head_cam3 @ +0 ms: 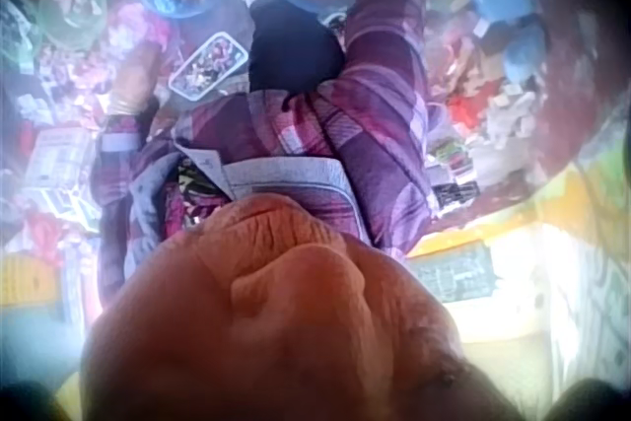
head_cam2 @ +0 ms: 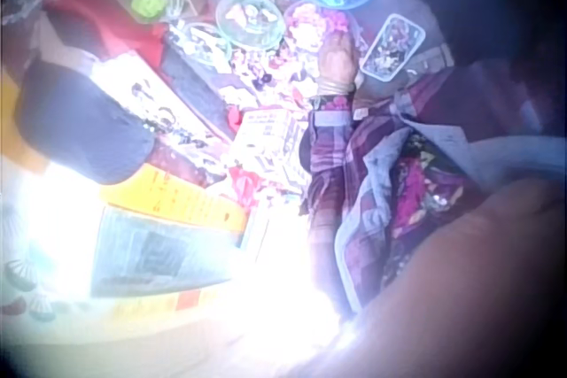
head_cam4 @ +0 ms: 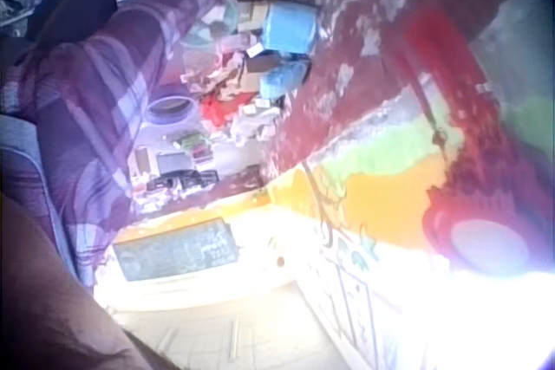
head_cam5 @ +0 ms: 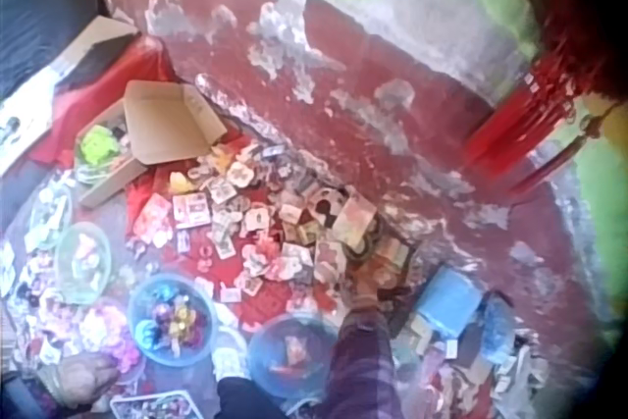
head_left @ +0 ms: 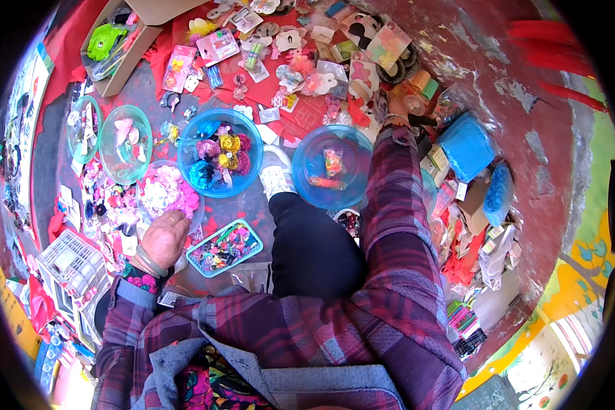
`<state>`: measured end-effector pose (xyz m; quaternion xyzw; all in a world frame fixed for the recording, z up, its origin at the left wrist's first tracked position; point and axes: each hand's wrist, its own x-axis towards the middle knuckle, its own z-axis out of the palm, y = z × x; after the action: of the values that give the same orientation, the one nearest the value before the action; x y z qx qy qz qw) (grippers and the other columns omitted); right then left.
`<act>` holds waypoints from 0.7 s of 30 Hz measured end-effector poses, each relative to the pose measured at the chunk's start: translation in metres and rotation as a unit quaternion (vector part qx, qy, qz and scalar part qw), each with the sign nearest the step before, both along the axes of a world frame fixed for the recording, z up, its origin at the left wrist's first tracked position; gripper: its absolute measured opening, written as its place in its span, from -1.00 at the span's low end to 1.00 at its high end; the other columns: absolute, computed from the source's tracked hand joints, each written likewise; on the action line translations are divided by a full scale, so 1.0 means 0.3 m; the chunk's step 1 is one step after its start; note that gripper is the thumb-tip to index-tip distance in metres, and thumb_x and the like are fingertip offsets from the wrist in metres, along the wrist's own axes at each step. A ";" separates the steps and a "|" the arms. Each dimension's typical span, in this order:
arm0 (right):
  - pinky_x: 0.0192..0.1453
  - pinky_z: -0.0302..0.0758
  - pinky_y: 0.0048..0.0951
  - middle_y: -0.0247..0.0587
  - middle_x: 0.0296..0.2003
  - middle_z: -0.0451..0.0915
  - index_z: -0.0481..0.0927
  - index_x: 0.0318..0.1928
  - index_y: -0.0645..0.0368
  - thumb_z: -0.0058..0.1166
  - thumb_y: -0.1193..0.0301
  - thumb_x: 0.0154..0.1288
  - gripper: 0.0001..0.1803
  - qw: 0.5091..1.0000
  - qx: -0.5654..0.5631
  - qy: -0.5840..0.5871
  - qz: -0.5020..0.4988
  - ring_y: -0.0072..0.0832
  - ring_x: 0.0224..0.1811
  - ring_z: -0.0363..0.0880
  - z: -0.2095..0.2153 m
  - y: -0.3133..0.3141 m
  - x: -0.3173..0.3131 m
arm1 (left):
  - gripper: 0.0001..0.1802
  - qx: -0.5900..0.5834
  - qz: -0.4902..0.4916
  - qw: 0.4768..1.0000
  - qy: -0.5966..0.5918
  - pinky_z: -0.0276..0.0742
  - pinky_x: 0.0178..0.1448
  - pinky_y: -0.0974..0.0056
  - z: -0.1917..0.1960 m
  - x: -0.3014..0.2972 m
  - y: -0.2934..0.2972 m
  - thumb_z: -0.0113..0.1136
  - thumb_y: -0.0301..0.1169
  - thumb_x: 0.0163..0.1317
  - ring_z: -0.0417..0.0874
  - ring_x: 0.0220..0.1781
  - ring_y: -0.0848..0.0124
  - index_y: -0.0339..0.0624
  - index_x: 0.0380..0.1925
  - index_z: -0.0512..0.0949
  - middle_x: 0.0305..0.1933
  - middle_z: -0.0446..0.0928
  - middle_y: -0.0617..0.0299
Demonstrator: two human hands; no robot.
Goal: The person sits on the floor and sorts through a large pile of small colorful items, including hair accessories and toys. They pick up individual items, inspect them, and place them into various plastic bowls and containers, occasionally wiping items with a cloth.
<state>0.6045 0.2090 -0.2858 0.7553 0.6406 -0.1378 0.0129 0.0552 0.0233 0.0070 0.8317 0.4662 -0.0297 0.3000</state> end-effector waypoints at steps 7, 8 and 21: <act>-0.24 0.46 -0.16 -0.07 -0.39 0.57 0.61 -0.33 0.11 -0.15 0.36 0.16 -0.76 0.994 0.059 -0.041 -0.085 -0.14 -0.27 0.54 -0.034 -0.039 -0.013 | -0.78 0.011 -0.010 1.000 -0.005 0.43 -0.09 0.14 -0.026 0.023 -0.003 0.07 -0.52 -0.11 0.50 -0.22 0.07 -0.35 -0.38 0.48 -0.30 0.48 -0.03; -0.23 0.46 -0.17 -0.09 -0.38 0.57 0.61 -0.35 0.12 -0.15 0.35 0.17 -0.76 0.989 0.043 -0.038 -0.133 -0.15 -0.26 0.54 -0.018 -0.051 -0.006 | -0.78 0.017 -0.014 1.000 -0.006 0.43 -0.09 0.14 -0.024 0.025 0.000 0.07 -0.52 -0.11 0.50 -0.22 0.07 -0.35 -0.37 0.48 -0.29 0.48 -0.04; -0.16 0.51 -0.14 0.09 -0.01 0.40 0.38 0.04 0.17 -0.04 0.23 0.14 -0.54 0.976 -0.049 -0.129 -0.166 -0.20 -0.10 0.51 0.005 -0.055 0.245 | -0.77 -0.008 -0.026 1.000 0.008 0.44 -0.09 0.16 -0.070 0.006 -0.003 0.07 -0.52 -0.10 0.51 -0.21 0.08 -0.35 -0.36 0.49 -0.28 0.49 -0.04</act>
<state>0.6781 0.1924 -0.2842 0.8608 0.4921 -0.0703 0.1094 0.0571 0.0225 -0.0139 0.8412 0.4463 -0.0479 0.3016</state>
